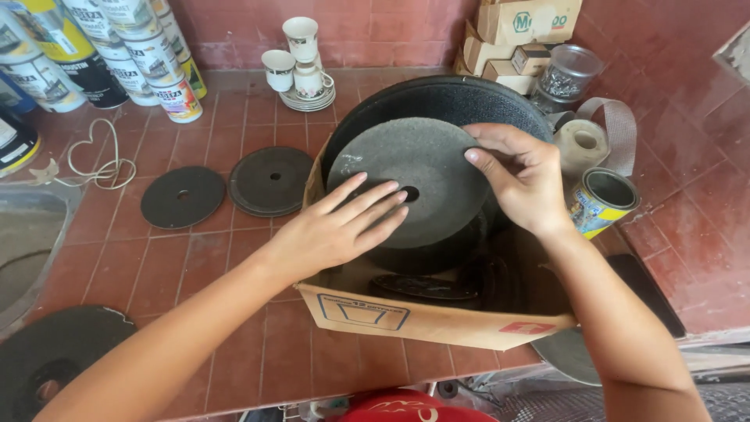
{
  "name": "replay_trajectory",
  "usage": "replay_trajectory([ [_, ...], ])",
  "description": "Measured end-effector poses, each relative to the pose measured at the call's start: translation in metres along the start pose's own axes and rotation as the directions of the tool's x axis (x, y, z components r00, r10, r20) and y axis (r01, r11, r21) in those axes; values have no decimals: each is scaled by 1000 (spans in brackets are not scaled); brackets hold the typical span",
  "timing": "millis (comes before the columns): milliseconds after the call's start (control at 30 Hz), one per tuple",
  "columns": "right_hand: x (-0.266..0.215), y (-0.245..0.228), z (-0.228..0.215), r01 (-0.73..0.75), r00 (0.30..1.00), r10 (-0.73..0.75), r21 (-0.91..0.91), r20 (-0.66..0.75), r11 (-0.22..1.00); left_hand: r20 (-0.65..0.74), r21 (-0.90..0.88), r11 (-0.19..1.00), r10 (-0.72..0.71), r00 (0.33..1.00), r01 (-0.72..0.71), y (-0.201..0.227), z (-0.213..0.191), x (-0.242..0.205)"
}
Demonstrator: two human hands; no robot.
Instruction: Organizing and stacking various sizes of grinding discs into a cardboard box and on the floor.
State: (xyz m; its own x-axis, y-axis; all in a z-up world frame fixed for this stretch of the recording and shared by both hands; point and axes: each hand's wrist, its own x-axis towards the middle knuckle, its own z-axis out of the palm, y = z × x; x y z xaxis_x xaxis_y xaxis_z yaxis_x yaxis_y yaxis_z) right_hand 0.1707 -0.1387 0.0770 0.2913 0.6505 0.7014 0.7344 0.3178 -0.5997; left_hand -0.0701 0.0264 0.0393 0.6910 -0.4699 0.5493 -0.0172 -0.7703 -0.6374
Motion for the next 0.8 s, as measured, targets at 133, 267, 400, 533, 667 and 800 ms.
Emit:
replay_trajectory([
  [133, 3, 2, -3, -34, 999, 33, 29, 33, 999, 41, -131, 988, -72, 997, 77, -3, -15, -7],
  [267, 2, -7, -5, 55, 979, -36, -90, 201, 994, 57, -243, 938, -239, 969, 245, -19, -23, -13],
  [400, 1, -2, 3, 79, 934, -16, -161, 357, 984, 147, -363, 792, -471, 870, 491, -38, -24, -23],
  [533, -1, 26, 13, 44, 905, 42, -191, 424, 981, 233, -457, 672, -542, 807, 583, -44, -14, -21],
  [667, -4, 48, 20, 86, 868, 68, -284, 492, 955, 233, -516, 584, -608, 759, 627, -56, 16, -18],
  [800, -11, 56, 28, 134, 863, 66, -354, 501, 925, 116, -663, 423, -757, 643, 618, -73, 50, -12],
])
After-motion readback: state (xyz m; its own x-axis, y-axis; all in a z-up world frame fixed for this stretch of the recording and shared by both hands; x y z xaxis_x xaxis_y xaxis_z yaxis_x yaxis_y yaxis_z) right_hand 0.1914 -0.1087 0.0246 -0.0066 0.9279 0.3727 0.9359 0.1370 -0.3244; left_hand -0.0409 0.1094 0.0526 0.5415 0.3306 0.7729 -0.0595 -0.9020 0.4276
